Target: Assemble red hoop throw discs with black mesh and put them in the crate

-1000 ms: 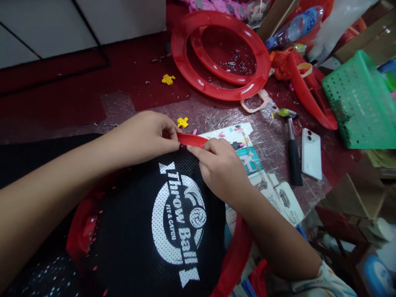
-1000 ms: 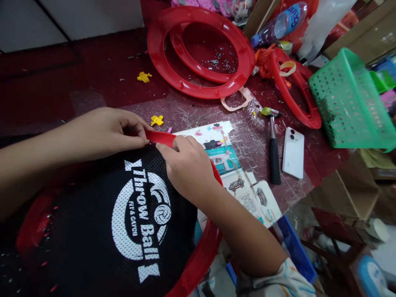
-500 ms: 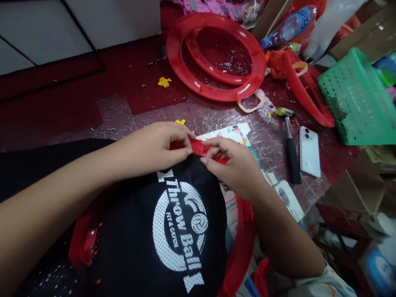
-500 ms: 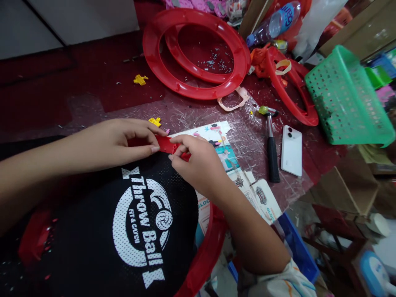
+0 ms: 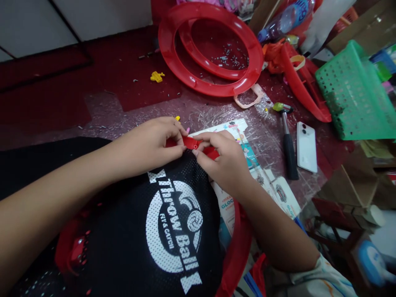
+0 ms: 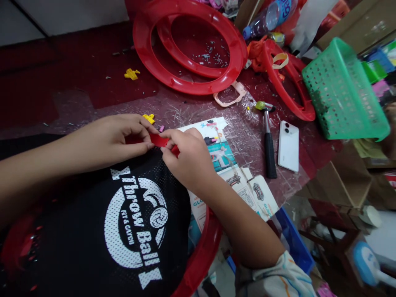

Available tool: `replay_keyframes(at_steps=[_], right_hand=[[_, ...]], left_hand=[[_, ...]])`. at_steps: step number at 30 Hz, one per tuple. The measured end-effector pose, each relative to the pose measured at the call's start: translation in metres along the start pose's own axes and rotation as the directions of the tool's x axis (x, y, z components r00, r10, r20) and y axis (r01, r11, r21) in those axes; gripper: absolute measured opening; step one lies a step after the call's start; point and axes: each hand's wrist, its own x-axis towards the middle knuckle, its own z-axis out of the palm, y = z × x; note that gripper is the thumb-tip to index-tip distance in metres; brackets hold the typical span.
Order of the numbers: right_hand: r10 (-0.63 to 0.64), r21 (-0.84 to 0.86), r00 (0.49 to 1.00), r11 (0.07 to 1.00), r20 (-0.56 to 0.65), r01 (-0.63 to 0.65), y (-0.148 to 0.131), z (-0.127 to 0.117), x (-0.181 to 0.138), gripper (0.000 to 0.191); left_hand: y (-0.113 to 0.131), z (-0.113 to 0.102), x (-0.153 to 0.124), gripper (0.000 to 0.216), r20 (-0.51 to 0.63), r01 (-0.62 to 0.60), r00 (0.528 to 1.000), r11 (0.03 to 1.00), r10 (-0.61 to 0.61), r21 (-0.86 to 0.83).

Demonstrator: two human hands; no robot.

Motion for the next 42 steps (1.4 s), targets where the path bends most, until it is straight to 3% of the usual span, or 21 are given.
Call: replay_keyframes(at_steps=[8,17,25,34,42], right_hand=[[0.082,0.058,0.996,0.995,0.036,-0.084,0.0004,0.0017,0.0005,0.020],[0.093,0.081,0.996,0.992,0.016,-0.094,-0.0001,0.0009,0.0011,0.021],[0.080,0.071,0.995,0.994,0.054,-0.084,-0.0020,0.0036,0.0018,0.020],[0.036,0.084,0.998,0.996,0.055,-0.041,-0.0015,0.0041,0.0011,0.023],[0.052,0.025,0.997,0.998,0.057,-0.053,-0.0050,0.0049,0.0014,0.023]], left_hand=[[-0.0007,0.0010,0.0010,0.016,-0.019,0.028,0.999,0.999,-0.028,0.041],[-0.0036,0.0028,-0.0011,0.018,-0.039,0.053,0.998,0.998,-0.054,-0.026],[-0.0026,0.0033,0.0012,0.017,-0.064,0.039,0.997,0.996,-0.034,0.075],[-0.0042,0.0016,-0.0003,0.017,-0.061,0.104,0.993,0.995,-0.104,-0.008],[0.0009,0.0045,0.0009,0.022,-0.104,0.112,0.989,0.993,-0.107,0.043]])
